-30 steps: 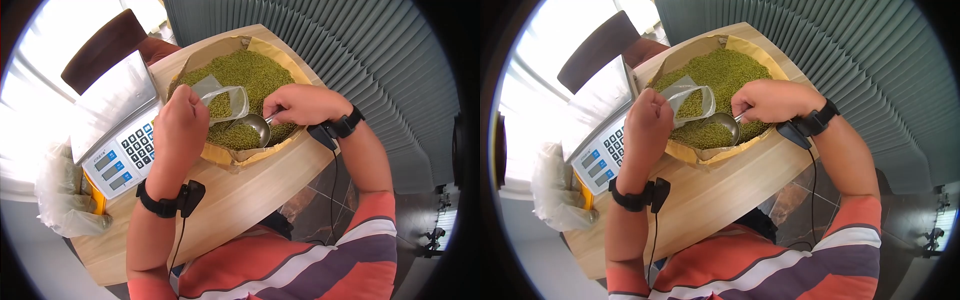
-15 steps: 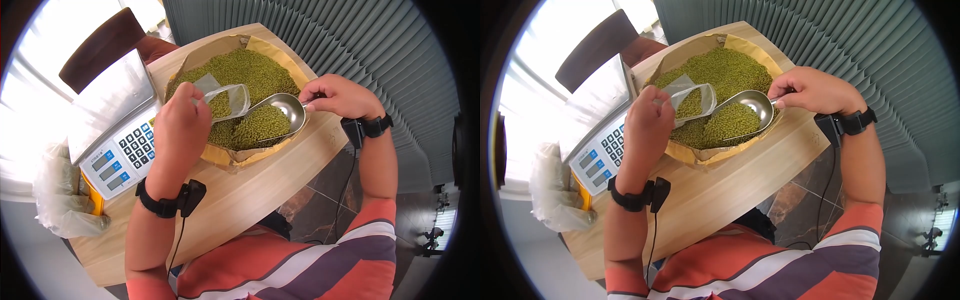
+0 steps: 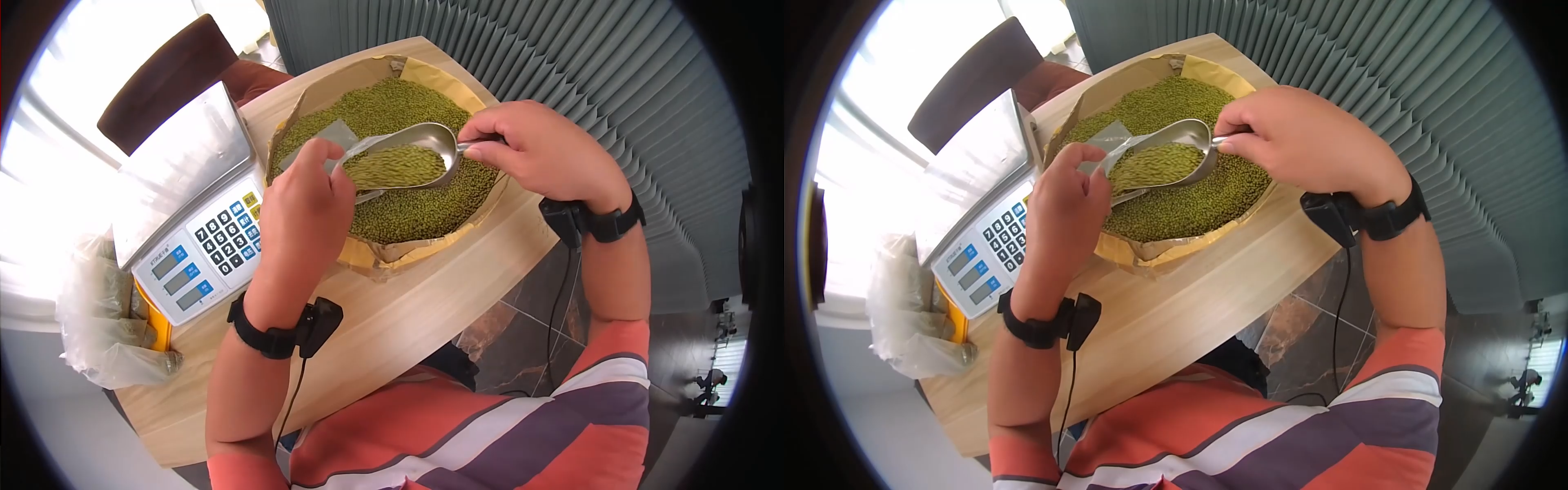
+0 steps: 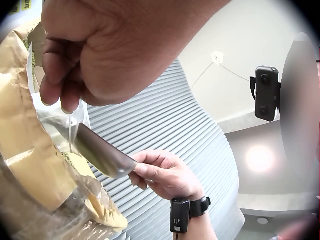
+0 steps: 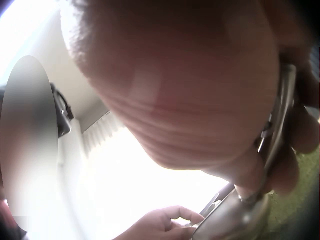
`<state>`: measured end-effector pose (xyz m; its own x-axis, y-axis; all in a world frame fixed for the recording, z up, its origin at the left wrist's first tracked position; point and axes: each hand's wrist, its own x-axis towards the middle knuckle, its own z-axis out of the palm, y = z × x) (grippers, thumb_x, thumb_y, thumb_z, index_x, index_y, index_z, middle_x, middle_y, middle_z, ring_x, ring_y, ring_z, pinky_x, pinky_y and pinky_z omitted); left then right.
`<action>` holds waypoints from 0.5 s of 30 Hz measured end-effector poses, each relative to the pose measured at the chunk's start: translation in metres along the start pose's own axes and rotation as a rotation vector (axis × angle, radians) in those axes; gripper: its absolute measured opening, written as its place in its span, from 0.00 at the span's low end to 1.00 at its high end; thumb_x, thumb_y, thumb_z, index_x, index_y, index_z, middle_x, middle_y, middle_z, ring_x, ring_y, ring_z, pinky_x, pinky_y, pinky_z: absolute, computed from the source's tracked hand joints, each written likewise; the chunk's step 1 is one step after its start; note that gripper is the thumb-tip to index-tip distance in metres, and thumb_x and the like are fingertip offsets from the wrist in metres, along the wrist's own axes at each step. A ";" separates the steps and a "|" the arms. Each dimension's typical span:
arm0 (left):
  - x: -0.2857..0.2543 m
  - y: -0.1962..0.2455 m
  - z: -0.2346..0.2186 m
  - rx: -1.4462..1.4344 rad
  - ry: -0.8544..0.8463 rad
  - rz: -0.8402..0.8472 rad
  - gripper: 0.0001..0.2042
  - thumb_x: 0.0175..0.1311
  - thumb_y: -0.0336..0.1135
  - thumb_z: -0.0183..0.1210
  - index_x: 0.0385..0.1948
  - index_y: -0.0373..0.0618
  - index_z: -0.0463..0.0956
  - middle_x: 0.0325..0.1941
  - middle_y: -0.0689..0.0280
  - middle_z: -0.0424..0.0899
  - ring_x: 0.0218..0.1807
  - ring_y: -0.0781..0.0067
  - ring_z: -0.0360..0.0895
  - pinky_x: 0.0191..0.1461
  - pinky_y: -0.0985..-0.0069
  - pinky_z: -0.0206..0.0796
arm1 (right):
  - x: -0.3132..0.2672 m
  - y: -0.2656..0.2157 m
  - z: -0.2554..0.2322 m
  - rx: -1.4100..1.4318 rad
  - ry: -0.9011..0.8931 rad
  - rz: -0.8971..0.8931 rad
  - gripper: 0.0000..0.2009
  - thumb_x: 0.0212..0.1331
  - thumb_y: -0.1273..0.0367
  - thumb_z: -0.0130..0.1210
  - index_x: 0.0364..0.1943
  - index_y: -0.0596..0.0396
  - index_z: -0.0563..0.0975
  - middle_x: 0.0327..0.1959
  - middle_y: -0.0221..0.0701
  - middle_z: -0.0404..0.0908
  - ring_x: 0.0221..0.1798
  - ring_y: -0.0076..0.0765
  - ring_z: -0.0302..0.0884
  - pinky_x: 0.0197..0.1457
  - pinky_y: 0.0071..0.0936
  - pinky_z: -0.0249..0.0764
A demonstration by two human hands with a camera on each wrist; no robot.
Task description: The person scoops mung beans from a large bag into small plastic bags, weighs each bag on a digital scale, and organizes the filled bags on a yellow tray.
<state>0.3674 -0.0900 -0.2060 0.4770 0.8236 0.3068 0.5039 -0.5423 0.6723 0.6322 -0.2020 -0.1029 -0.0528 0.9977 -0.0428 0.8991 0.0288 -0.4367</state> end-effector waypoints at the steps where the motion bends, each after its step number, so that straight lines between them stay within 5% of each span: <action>1: 0.000 0.000 0.000 0.000 0.000 0.000 0.11 0.74 0.31 0.60 0.54 0.41 0.82 0.22 0.61 0.81 0.25 0.64 0.79 0.37 0.63 0.72 | 0.000 -0.005 0.002 0.000 0.000 0.000 0.11 0.74 0.67 0.61 0.47 0.62 0.87 0.34 0.42 0.87 0.38 0.45 0.85 0.45 0.39 0.78; 3: 0.000 0.000 0.000 -0.002 -0.004 -0.012 0.12 0.74 0.31 0.61 0.54 0.41 0.82 0.22 0.61 0.81 0.25 0.65 0.78 0.36 0.64 0.71 | 0.000 -0.012 0.003 -0.173 0.081 -0.078 0.12 0.74 0.66 0.61 0.46 0.61 0.87 0.35 0.47 0.87 0.39 0.56 0.85 0.47 0.45 0.79; 6: -0.001 -0.003 0.000 -0.024 0.015 -0.006 0.12 0.74 0.31 0.60 0.54 0.41 0.82 0.22 0.62 0.81 0.25 0.65 0.78 0.35 0.64 0.71 | -0.002 -0.013 0.000 -0.239 0.134 -0.174 0.12 0.73 0.66 0.61 0.46 0.61 0.87 0.35 0.47 0.87 0.40 0.60 0.85 0.47 0.49 0.79; 15: -0.001 -0.004 -0.004 -0.012 0.026 -0.016 0.11 0.75 0.31 0.61 0.55 0.43 0.80 0.23 0.61 0.81 0.27 0.64 0.80 0.36 0.64 0.72 | -0.035 0.001 -0.029 -0.194 0.128 -0.016 0.10 0.69 0.67 0.64 0.42 0.62 0.87 0.32 0.45 0.87 0.36 0.54 0.85 0.42 0.42 0.79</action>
<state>0.3619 -0.0878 -0.2062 0.4501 0.8361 0.3136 0.5024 -0.5275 0.6851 0.6478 -0.2350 -0.0762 -0.0231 0.9963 0.0823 0.9661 0.0434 -0.2546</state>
